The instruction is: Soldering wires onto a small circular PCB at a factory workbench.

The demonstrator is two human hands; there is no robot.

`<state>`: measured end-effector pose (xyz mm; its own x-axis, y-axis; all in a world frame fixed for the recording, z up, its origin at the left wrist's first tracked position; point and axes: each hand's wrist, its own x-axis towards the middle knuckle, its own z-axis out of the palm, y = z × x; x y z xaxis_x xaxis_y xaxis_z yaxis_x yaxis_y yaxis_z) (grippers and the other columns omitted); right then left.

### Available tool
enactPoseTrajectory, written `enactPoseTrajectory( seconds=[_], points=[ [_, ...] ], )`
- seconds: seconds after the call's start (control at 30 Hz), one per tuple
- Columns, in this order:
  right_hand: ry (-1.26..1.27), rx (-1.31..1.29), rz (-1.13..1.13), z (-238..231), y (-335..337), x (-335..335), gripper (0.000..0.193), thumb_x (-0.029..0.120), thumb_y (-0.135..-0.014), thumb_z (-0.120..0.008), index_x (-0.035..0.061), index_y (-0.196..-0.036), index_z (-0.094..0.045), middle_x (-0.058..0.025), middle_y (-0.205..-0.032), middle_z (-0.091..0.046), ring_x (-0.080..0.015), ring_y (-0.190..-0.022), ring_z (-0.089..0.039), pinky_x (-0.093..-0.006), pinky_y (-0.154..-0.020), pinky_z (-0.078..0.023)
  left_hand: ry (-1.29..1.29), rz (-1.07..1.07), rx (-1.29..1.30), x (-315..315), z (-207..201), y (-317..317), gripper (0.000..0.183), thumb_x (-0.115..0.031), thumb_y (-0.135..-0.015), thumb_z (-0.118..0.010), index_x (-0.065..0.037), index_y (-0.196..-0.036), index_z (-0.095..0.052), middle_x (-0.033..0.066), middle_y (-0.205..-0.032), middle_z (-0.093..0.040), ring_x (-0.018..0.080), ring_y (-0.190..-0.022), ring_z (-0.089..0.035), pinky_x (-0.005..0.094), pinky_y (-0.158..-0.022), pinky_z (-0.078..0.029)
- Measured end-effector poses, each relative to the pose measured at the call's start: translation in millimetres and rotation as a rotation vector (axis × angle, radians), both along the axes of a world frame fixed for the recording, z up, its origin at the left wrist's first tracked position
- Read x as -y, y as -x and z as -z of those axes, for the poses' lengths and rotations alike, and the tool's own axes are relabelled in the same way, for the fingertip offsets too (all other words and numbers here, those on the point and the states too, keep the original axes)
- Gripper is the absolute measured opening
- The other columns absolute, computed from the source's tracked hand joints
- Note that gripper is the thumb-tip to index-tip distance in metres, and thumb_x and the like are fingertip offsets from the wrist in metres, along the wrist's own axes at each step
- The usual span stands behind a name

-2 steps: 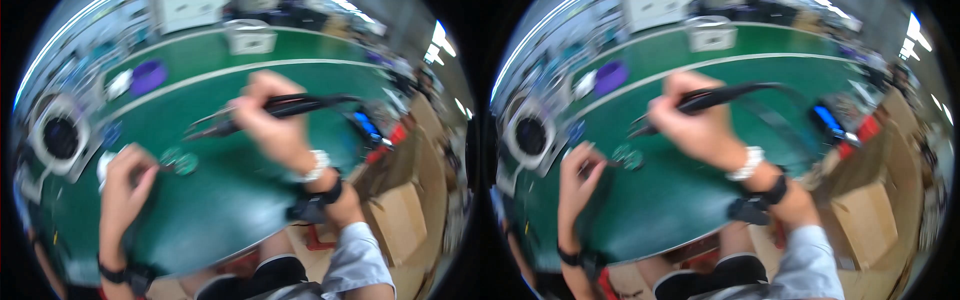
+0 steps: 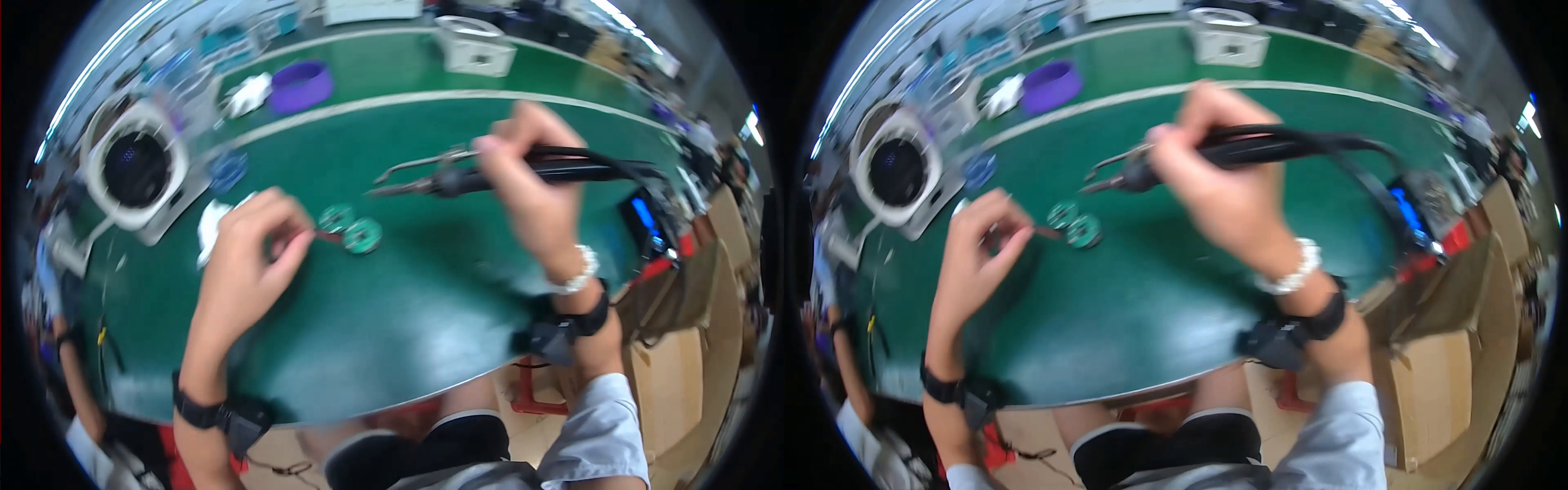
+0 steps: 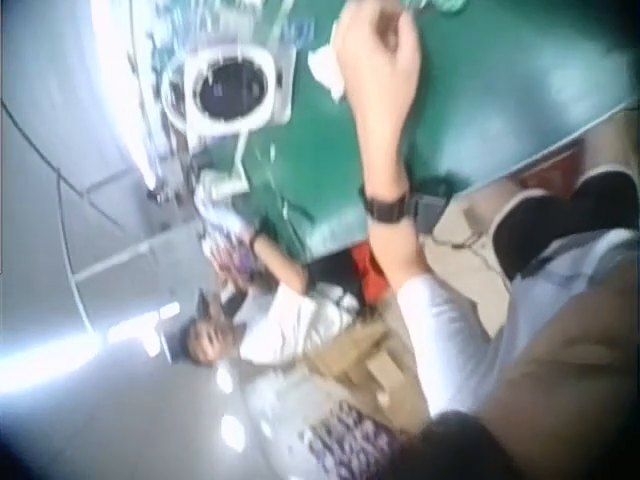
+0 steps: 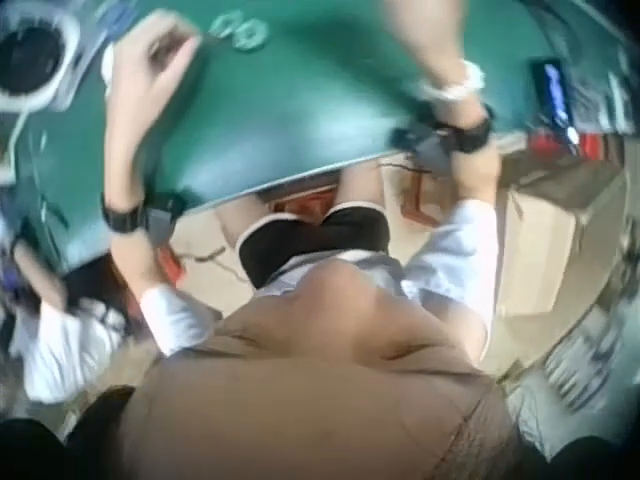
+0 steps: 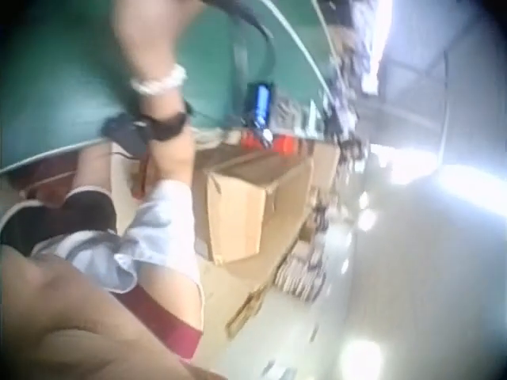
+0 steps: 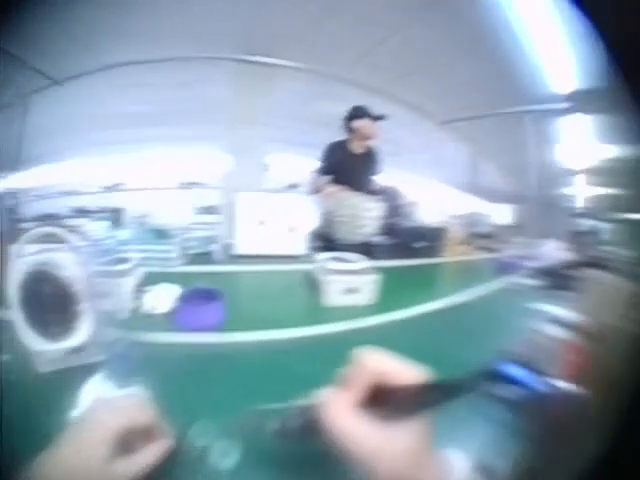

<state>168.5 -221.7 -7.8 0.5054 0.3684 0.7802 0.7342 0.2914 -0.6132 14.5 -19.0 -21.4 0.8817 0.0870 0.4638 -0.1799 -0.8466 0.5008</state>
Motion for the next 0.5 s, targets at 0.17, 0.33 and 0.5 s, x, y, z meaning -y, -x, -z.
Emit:
enactPoseTrajectory(
  seconds=[0.17, 0.33, 0.5],
  points=[
    [0.042, -0.185, -0.113, -5, 17, -12, 0.028, -0.001, -0.078, -0.060, 0.0066, -0.064, -0.037, 0.0038, -0.057, -0.040, -0.0028, -0.050, -0.034, -0.0193, -0.046, -0.028, 0.035, -0.048, -0.040, -12, -5, 16, 0.006, 0.001, -0.071, -0.059, 0.002, -0.071, -0.053, 0.0075, -0.063, -0.049, 0.0166, -0.054, -0.048, 0.0289, -0.051, -0.039],
    [0.087, -0.191, -0.129, 4, 22, -18, 0.029, -0.001, -0.077, -0.060, 0.0068, -0.063, -0.036, 0.0048, -0.058, -0.039, -0.0024, -0.053, -0.033, -0.0194, -0.049, -0.029, 0.077, -0.056, -0.049, -12, -2, 15, 0.006, 0.002, -0.070, -0.059, 0.003, -0.068, -0.052, 0.0066, -0.064, -0.051, 0.0139, -0.055, -0.049, 0.0257, -0.051, -0.040],
    [0.117, -0.177, -0.137, 3, 25, -19, 0.029, 0.002, -0.078, -0.059, 0.0090, -0.064, -0.035, 0.0050, -0.058, -0.036, -0.0022, -0.051, -0.029, -0.0191, -0.044, -0.024, 0.138, -0.034, -0.042, -9, 1, 14, 0.007, -0.001, -0.071, -0.060, -0.002, -0.067, -0.054, -0.0015, -0.065, -0.050, 0.0043, -0.056, -0.043, 0.0200, -0.046, -0.027]
  ],
)
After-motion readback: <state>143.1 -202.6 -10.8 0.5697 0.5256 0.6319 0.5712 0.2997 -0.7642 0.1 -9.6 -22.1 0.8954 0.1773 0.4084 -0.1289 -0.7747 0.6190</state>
